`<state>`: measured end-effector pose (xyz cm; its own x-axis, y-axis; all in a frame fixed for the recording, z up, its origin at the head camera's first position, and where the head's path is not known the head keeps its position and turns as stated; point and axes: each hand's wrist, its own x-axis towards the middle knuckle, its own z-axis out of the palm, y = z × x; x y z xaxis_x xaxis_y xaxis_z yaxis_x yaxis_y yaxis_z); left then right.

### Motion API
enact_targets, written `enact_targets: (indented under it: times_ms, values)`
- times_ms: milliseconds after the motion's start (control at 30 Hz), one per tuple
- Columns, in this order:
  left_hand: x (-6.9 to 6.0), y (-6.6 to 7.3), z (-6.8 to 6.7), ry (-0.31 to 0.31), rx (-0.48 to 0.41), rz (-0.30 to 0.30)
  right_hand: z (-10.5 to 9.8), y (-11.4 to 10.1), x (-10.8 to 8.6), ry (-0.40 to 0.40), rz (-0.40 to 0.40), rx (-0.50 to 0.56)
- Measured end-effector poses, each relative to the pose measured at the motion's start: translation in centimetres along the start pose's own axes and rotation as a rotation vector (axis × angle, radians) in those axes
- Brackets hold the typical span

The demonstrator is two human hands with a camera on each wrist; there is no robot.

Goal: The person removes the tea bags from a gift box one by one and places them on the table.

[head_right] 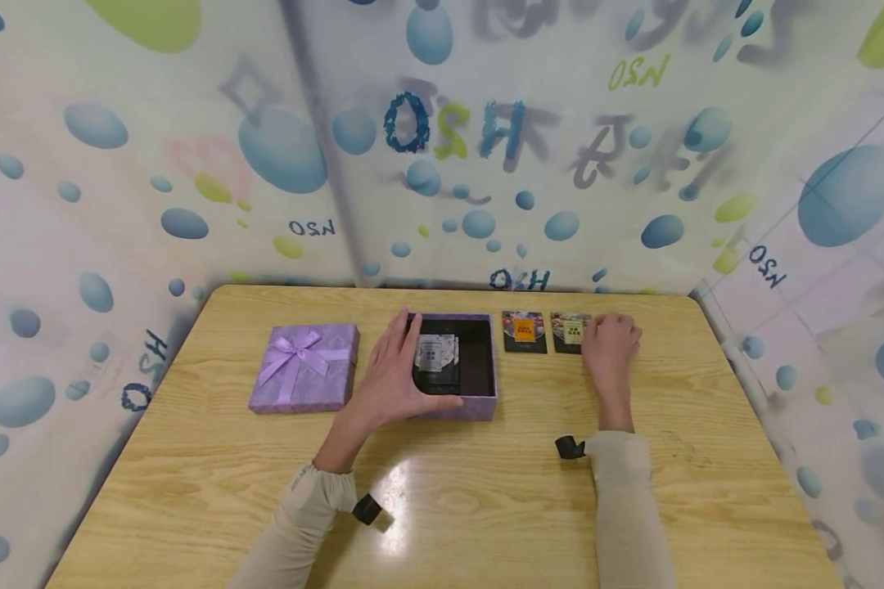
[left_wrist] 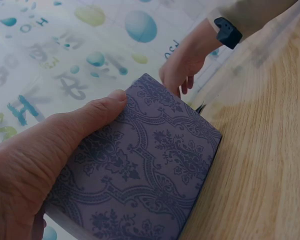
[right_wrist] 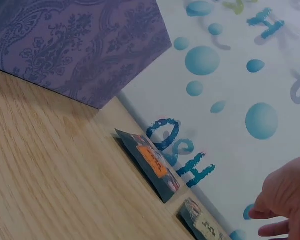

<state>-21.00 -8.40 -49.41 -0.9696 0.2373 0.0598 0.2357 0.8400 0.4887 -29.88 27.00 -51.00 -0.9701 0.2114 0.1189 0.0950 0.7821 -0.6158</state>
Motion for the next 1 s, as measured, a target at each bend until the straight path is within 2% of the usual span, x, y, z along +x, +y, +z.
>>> enact_targets:
  times_ms: [67, 167, 333, 467, 667, 1000]
  values:
    - [0.0, 0.0, 0.0, 0.003, 0.003, 0.001, 0.1, -0.6, 0.1, 0.033, -0.056, -0.023]
    - [0.0, 0.0, 0.0, 0.008, 0.011, 0.006, 0.3, -1.4, -0.1, 0.049, -0.107, -0.003]
    - [0.0, -0.1, 0.1, 0.013, 0.013, 0.016, 0.6, -2.8, -0.7, 0.015, -0.149, 0.065]
    - [0.0, -0.1, 0.1, 0.019, 0.006, 0.023, 1.0, -4.2, -1.3, -0.010, -0.238, 0.088]
    - [-0.1, -0.1, 0.2, 0.027, 0.005, 0.033, 2.3, -6.6, -2.4, -0.031, -0.391, -0.006]
    - [-0.2, -0.1, 0.1, 0.026, 0.002, 0.032, 3.7, -10.0, -5.0, -0.069, -0.495, -0.119]
